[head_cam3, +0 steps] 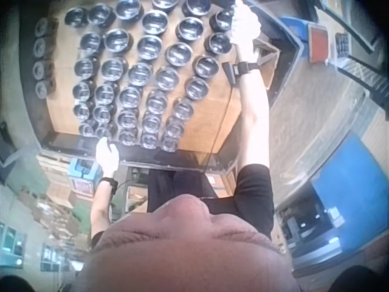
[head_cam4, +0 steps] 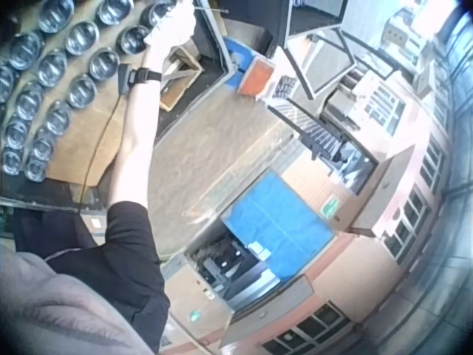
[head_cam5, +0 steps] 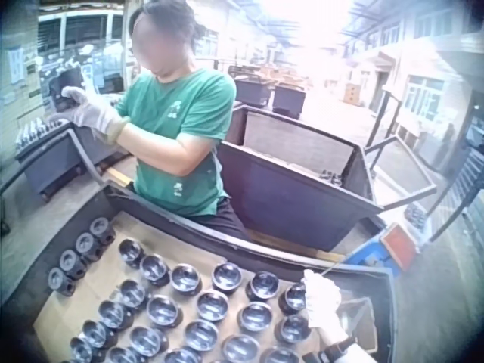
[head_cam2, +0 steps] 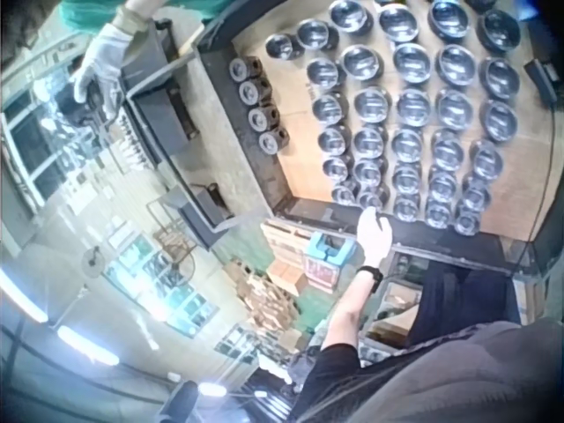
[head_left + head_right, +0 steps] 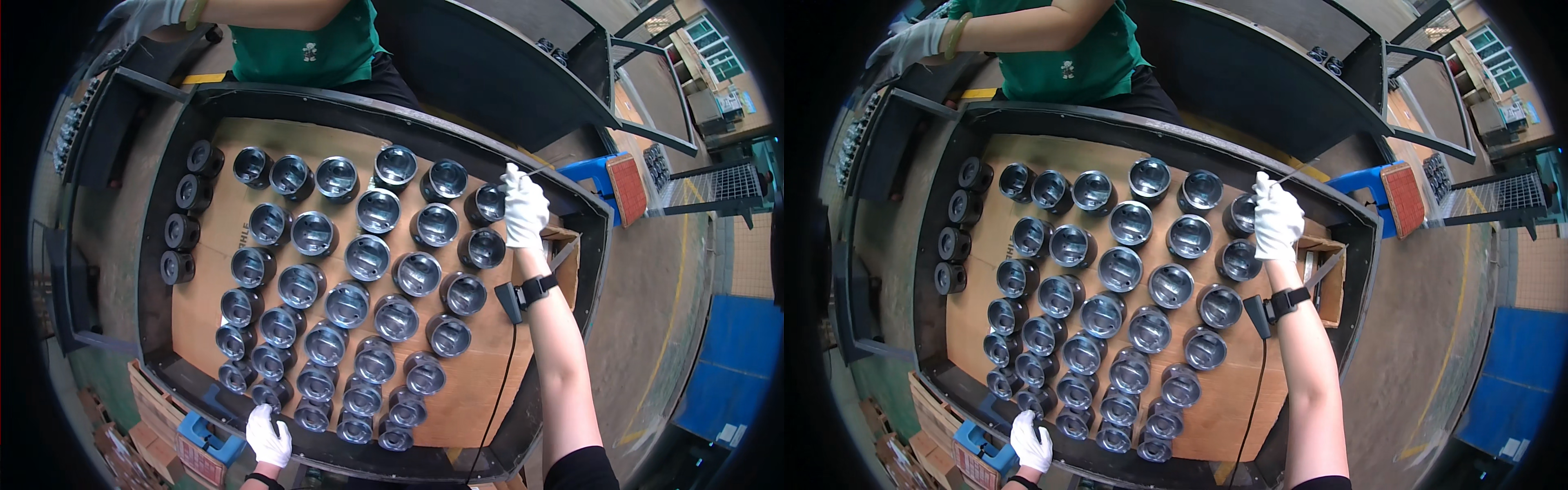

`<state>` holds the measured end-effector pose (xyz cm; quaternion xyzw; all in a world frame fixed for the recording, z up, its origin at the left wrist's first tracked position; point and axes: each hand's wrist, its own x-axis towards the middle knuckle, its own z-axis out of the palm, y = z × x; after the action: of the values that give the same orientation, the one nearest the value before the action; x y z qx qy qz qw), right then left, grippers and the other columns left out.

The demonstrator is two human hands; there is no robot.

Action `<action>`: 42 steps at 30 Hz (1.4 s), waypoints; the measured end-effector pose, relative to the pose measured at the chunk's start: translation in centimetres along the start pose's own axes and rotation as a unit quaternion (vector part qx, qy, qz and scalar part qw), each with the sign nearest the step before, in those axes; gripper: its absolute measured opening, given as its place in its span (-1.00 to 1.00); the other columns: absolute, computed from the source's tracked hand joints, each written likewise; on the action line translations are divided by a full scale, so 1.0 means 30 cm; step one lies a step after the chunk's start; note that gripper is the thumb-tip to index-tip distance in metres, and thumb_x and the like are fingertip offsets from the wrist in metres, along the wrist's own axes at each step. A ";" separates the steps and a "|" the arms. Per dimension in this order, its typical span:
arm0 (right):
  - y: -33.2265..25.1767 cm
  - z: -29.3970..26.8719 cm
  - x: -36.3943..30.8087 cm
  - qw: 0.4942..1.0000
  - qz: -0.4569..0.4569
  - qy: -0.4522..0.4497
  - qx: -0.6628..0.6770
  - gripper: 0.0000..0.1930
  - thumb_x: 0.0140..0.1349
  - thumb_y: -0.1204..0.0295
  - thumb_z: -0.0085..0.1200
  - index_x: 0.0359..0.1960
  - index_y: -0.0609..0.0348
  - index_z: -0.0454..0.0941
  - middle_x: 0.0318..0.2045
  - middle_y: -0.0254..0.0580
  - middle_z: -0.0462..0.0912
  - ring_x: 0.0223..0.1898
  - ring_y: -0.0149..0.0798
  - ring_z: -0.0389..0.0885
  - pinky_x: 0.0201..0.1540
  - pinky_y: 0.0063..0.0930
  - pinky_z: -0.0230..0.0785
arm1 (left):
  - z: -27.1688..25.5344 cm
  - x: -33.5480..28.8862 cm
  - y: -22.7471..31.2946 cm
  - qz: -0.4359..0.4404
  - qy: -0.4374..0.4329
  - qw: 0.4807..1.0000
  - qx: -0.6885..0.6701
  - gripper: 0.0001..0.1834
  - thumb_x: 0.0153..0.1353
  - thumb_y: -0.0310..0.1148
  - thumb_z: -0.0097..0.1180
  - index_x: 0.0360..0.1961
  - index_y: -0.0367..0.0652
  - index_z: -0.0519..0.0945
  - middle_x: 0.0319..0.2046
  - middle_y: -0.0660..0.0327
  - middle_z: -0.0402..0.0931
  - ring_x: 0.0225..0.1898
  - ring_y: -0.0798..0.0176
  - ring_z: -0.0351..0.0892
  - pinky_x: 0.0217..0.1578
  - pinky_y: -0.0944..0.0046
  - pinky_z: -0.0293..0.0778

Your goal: The recorder uses a metal rod to inspect the inside of metal pistons and organizes them in a bin, before moving to another station.

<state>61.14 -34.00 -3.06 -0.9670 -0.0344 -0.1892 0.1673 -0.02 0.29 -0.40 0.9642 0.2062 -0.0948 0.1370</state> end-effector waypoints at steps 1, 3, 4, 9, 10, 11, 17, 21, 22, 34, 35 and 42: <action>-0.048 -0.027 -0.008 0.974 0.058 0.012 0.219 -0.56 0.48 -0.03 0.06 -0.29 0.03 0.78 -0.47 -0.16 0.76 -0.43 -0.24 0.76 -0.26 -0.36 0.56 | -0.004 -0.010 -0.004 -0.002 0.000 1.000 0.005 -0.40 0.15 -0.38 0.18 0.24 -0.29 0.40 0.13 -0.17 0.45 0.19 -0.30 0.42 0.23 -0.20 0.29; -0.091 -0.048 0.016 0.968 0.065 0.014 0.240 -0.53 0.47 -0.01 0.11 -0.33 0.17 0.76 -0.51 -0.22 0.76 -0.45 -0.38 0.72 -0.29 -0.46 0.51 | -0.007 -0.017 -0.007 -0.004 0.001 1.000 0.008 -0.40 0.15 -0.37 0.18 0.23 -0.29 0.40 0.13 -0.17 0.45 0.19 -0.30 0.42 0.23 -0.20 0.29; -0.138 -0.076 0.017 0.967 0.043 0.025 0.251 -0.54 0.48 0.02 0.11 -0.34 0.19 0.75 -0.52 -0.21 0.75 -0.46 -0.39 0.71 -0.30 -0.47 0.50 | -0.005 -0.014 -0.007 0.001 0.003 1.000 0.011 -0.40 0.15 -0.37 0.18 0.23 -0.29 0.40 0.13 -0.17 0.45 0.19 -0.30 0.42 0.23 -0.20 0.29; -0.156 0.024 0.007 0.992 -0.065 0.016 0.108 -0.62 0.49 0.07 0.09 -0.33 0.06 0.76 -0.51 -0.15 0.73 -0.49 -0.20 0.72 -0.36 -0.36 0.51 | -0.015 -0.006 0.007 -0.008 -0.006 1.000 0.006 -0.41 0.16 -0.37 0.18 0.23 -0.29 0.40 0.12 -0.17 0.45 0.18 -0.30 0.43 0.23 -0.20 0.29; -0.152 0.040 0.001 0.992 -0.095 0.036 0.069 -0.66 0.47 0.08 0.11 -0.38 0.00 0.72 -0.55 -0.19 0.67 -0.51 -0.16 0.67 -0.41 -0.32 0.49 | -0.013 -0.003 0.010 -0.010 -0.007 1.000 0.005 -0.41 0.16 -0.37 0.18 0.23 -0.30 0.40 0.12 -0.17 0.46 0.18 -0.29 0.43 0.24 -0.19 0.29; -0.148 0.056 -0.005 0.990 -0.125 0.055 0.030 -0.69 0.45 0.10 0.13 -0.42 -0.06 0.67 -0.59 -0.23 0.62 -0.53 -0.13 0.63 -0.46 -0.29 0.48 | -0.012 0.001 0.008 -0.011 -0.008 1.000 0.003 -0.41 0.16 -0.37 0.18 0.23 -0.30 0.41 0.12 -0.17 0.46 0.18 -0.29 0.44 0.24 -0.18 0.30; -0.168 0.071 -0.002 0.996 -0.078 0.005 0.045 -0.64 0.49 0.08 0.08 -0.37 -0.03 0.75 -0.48 -0.14 0.74 -0.47 -0.08 0.71 -0.36 -0.30 0.53 | -0.017 -0.002 0.006 0.001 0.005 1.000 0.005 -0.42 0.15 -0.38 0.18 0.21 -0.32 0.42 0.11 -0.16 0.47 0.17 -0.28 0.45 0.24 -0.17 0.30; -0.197 0.040 0.008 0.995 -0.014 0.005 0.094 -0.66 0.48 0.08 0.10 -0.29 0.01 0.77 -0.55 -0.17 0.71 -0.53 -0.16 0.69 -0.35 -0.33 0.52 | -0.023 -0.002 0.005 0.000 0.006 1.000 0.004 -0.42 0.14 -0.38 0.18 0.21 -0.33 0.42 0.10 -0.16 0.48 0.17 -0.28 0.45 0.23 -0.18 0.31; -0.203 0.043 0.006 0.996 -0.015 0.005 0.093 -0.66 0.48 0.08 0.10 -0.29 0.01 0.77 -0.55 -0.17 0.71 -0.53 -0.16 0.69 -0.35 -0.33 0.52 | -0.020 -0.003 0.001 0.006 0.010 1.000 0.008 -0.42 0.14 -0.39 0.18 0.21 -0.33 0.42 0.10 -0.16 0.48 0.17 -0.28 0.45 0.23 -0.18 0.31; -0.237 0.058 -0.005 0.984 -0.033 0.039 0.172 -0.59 0.52 0.08 0.06 -0.31 0.11 0.77 -0.47 -0.18 0.76 -0.43 -0.21 0.74 -0.29 -0.38 0.53 | -0.027 0.003 0.004 0.015 0.016 1.000 0.003 -0.40 0.13 -0.40 0.19 0.22 -0.34 0.42 0.11 -0.16 0.48 0.18 -0.30 0.45 0.23 -0.19 0.32; -0.255 0.086 -0.007 0.982 -0.078 0.088 0.150 -0.70 0.47 0.15 0.12 -0.37 -0.04 0.76 -0.57 -0.23 0.65 -0.48 -0.15 0.66 -0.41 -0.29 0.46 | -0.029 -0.004 0.000 0.017 0.021 1.000 0.008 -0.40 0.13 -0.40 0.19 0.22 -0.34 0.41 0.11 -0.16 0.48 0.18 -0.30 0.45 0.23 -0.19 0.32; -0.258 0.161 -0.034 0.993 -0.018 -0.061 0.095 -0.71 0.51 0.12 0.06 -0.12 -0.02 0.76 -0.31 -0.13 0.78 -0.34 -0.06 0.75 -0.22 -0.26 0.57 | -0.033 0.014 0.012 0.009 0.008 1.000 -0.003 -0.40 0.12 -0.41 0.19 0.22 -0.33 0.41 0.11 -0.17 0.48 0.18 -0.30 0.45 0.22 -0.19 0.33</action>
<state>60.89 -25.08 -5.25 -0.9557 -0.0799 -0.1291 0.2524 0.63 0.42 0.51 0.9664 0.1986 -0.0854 0.1390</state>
